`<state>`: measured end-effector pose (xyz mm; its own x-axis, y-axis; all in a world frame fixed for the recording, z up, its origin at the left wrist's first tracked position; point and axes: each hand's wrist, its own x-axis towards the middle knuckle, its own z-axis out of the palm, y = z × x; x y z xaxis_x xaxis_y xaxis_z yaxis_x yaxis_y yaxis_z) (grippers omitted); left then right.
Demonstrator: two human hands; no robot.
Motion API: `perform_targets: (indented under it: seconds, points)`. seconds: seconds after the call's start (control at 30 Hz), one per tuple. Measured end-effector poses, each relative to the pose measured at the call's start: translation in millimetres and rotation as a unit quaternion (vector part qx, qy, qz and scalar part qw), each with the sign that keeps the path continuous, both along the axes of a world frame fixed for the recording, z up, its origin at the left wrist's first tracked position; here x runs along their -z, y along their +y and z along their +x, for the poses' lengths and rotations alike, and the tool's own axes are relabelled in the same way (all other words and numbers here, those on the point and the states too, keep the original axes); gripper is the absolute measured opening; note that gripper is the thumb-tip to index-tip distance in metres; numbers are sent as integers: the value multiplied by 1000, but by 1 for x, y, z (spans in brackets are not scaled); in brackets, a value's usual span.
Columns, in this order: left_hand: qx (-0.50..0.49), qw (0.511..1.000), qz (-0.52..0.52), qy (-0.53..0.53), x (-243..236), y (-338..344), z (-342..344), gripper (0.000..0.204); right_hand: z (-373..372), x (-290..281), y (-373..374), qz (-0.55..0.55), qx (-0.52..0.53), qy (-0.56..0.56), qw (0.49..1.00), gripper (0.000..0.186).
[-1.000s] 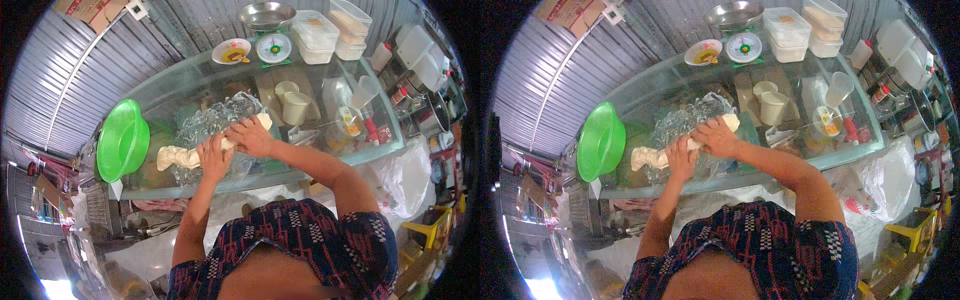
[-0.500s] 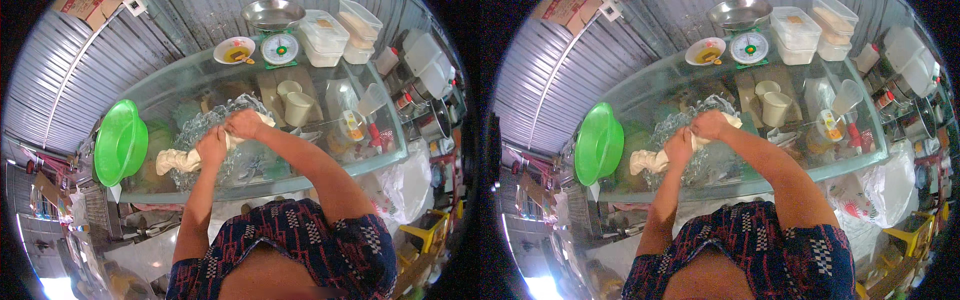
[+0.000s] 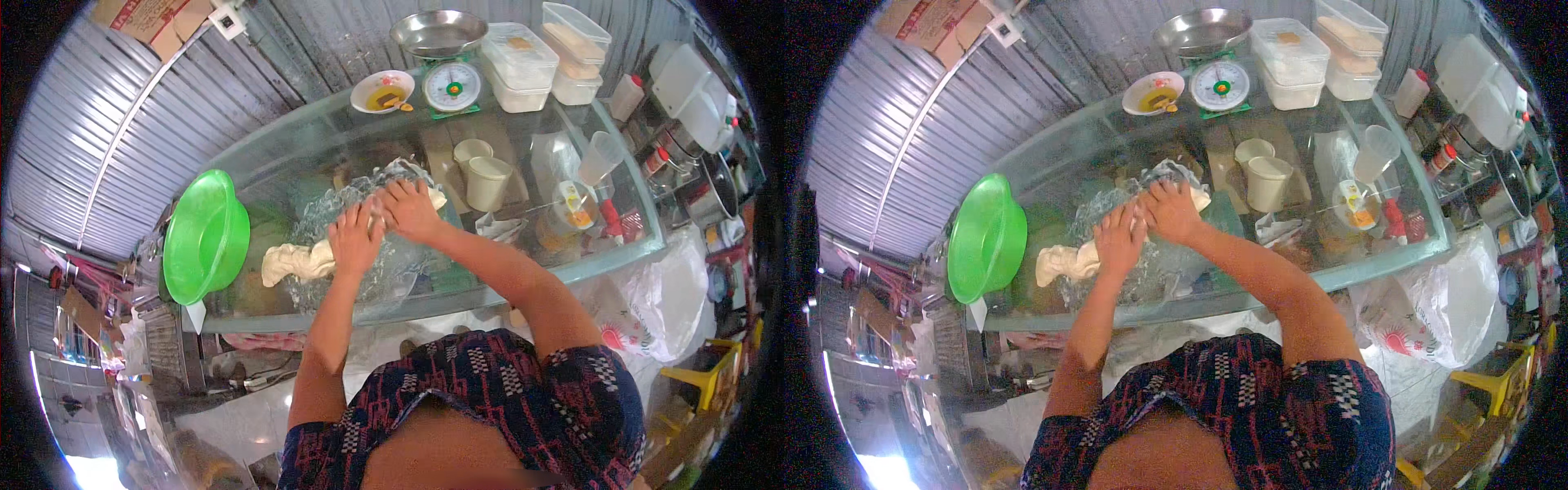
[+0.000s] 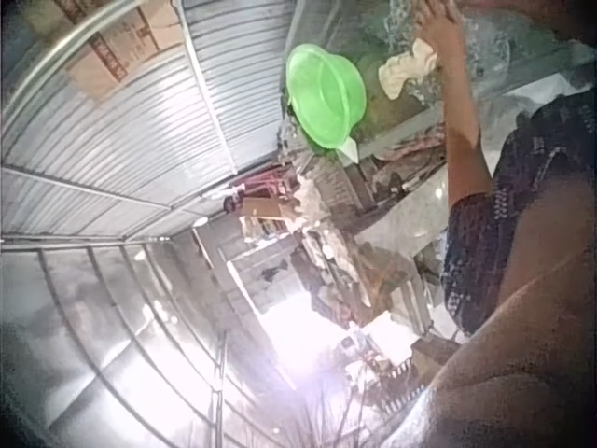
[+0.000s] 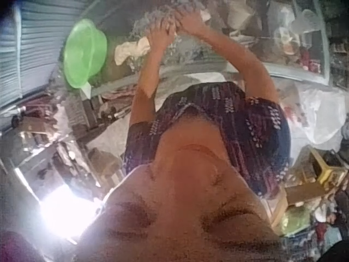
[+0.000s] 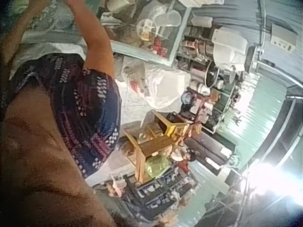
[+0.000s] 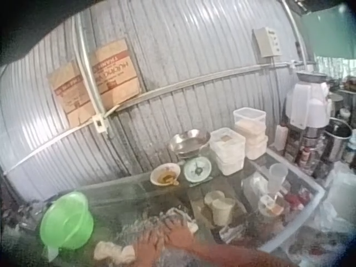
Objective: Manually knead a large piece of dough on a glass tabletop.
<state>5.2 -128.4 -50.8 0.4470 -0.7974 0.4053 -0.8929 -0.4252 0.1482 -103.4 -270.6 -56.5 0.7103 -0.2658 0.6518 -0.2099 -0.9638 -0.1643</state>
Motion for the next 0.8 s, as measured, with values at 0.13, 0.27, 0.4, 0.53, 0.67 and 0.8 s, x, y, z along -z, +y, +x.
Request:
perform_targets:
  seconds: [0.13,0.27,0.4,0.53,0.67,0.8]
  points:
    - [72,994,54,-68,-17,20,-26,87,-53,-12,-7,18,-50,48,997,57]
    - [2,994,114,3,-35,-4,-45,99,-59,-8,-28,37,-111,79,990,65]
    - [23,990,141,-15,-32,-33,-34,94,-48,1,-36,-1,-107,41,993,63]
    - [35,986,165,-1,-30,-46,-14,78,-30,8,-42,9,-82,70,994,59]
    - [49,982,174,51,-30,-67,8,68,-1,12,-70,22,-83,49,995,35]
    - [48,983,126,122,-23,-80,33,61,25,-14,-78,143,-40,144,978,35]
